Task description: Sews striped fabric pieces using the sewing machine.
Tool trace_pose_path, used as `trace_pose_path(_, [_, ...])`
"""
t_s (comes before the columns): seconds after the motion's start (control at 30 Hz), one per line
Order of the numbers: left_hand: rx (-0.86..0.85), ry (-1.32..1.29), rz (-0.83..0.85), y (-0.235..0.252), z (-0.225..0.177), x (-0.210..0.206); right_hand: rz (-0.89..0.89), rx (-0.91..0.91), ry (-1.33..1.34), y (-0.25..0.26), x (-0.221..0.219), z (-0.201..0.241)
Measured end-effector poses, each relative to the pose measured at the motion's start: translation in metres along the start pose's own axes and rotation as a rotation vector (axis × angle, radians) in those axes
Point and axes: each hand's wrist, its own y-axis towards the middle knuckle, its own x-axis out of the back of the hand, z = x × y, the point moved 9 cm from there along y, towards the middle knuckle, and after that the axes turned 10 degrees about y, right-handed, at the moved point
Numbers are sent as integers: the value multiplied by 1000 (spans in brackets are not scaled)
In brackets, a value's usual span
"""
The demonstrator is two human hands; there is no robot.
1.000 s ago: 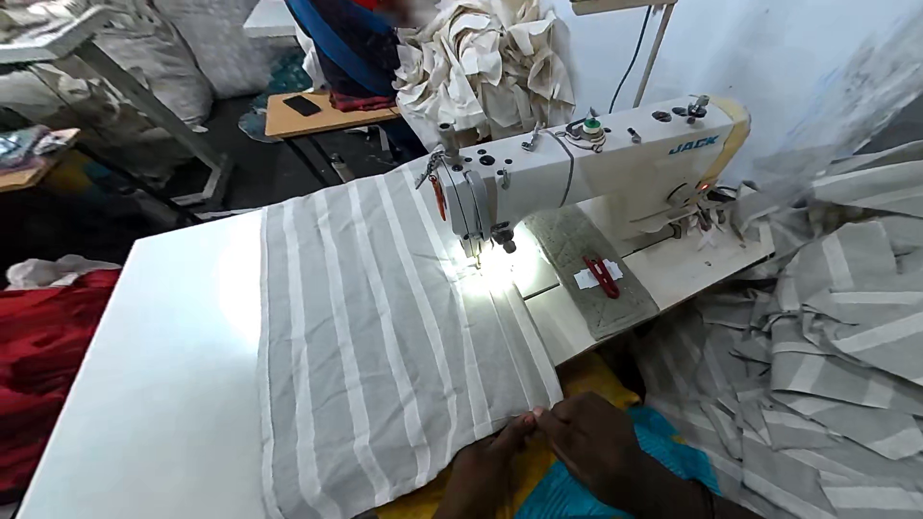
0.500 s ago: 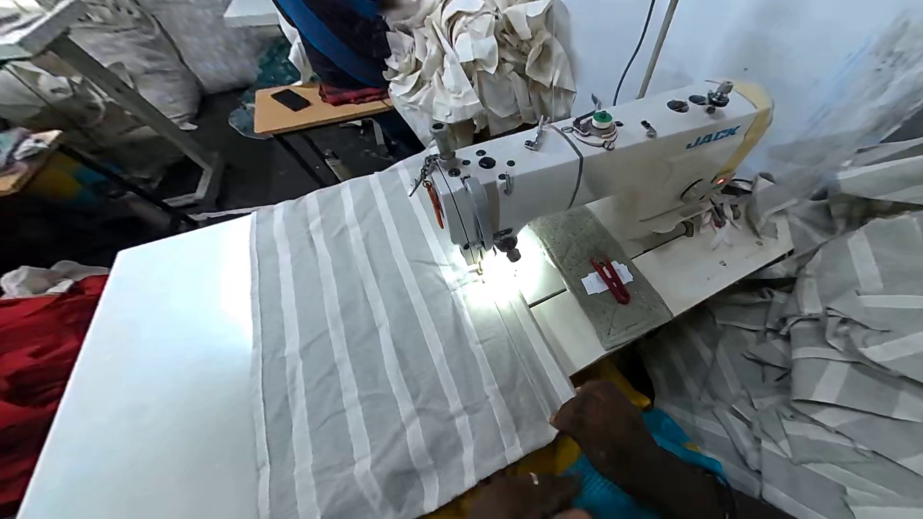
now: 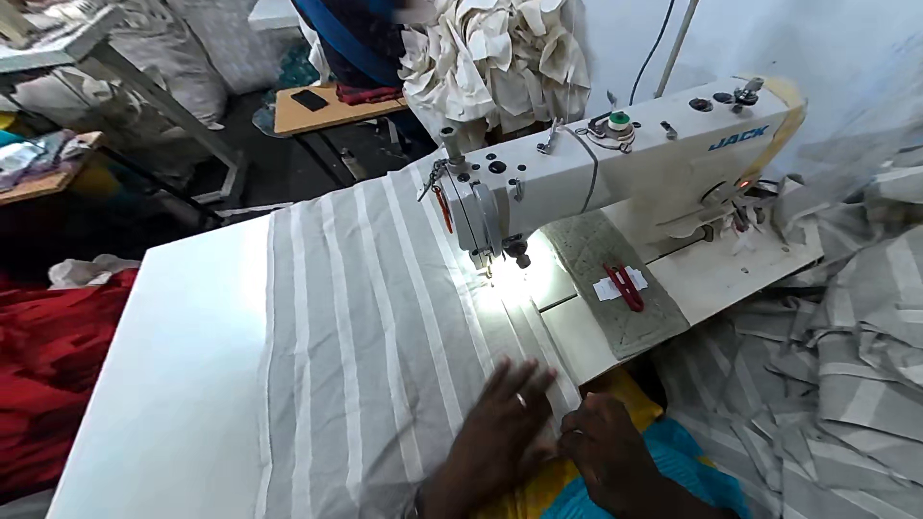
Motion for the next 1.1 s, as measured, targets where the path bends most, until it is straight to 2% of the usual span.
trace_pose_path(0.07, [26,-17,-96,-17,-24,2,28,-1,-35,1,-10,-1])
trace_pose_path(0.13, [162,58,-196,-28,-28,8,46,-1,-58,9,-15,-2])
trace_pose_path(0.27, [347,136,-323,-22,-13,17,65,3,-99,41,-19,-3])
trace_pose_path(0.4, [424,176,-306,-6,12,21,69,-13,-74,67,-30,-17])
trace_pose_path(0.5, [449,181,-279,3,31,21,38,0,-60,84,-38,-28])
trace_pose_path(0.63, [429,244,-325,17,56,21,-29,6,-75,109,-41,-39])
trace_pose_path(0.8, [393,233,-320,37,87,23,-30,-22,-94,140,-44,-50])
trace_pose_path(1.1, [425,163,-276,71,140,26,79,-69,-164,185,-59,-73])
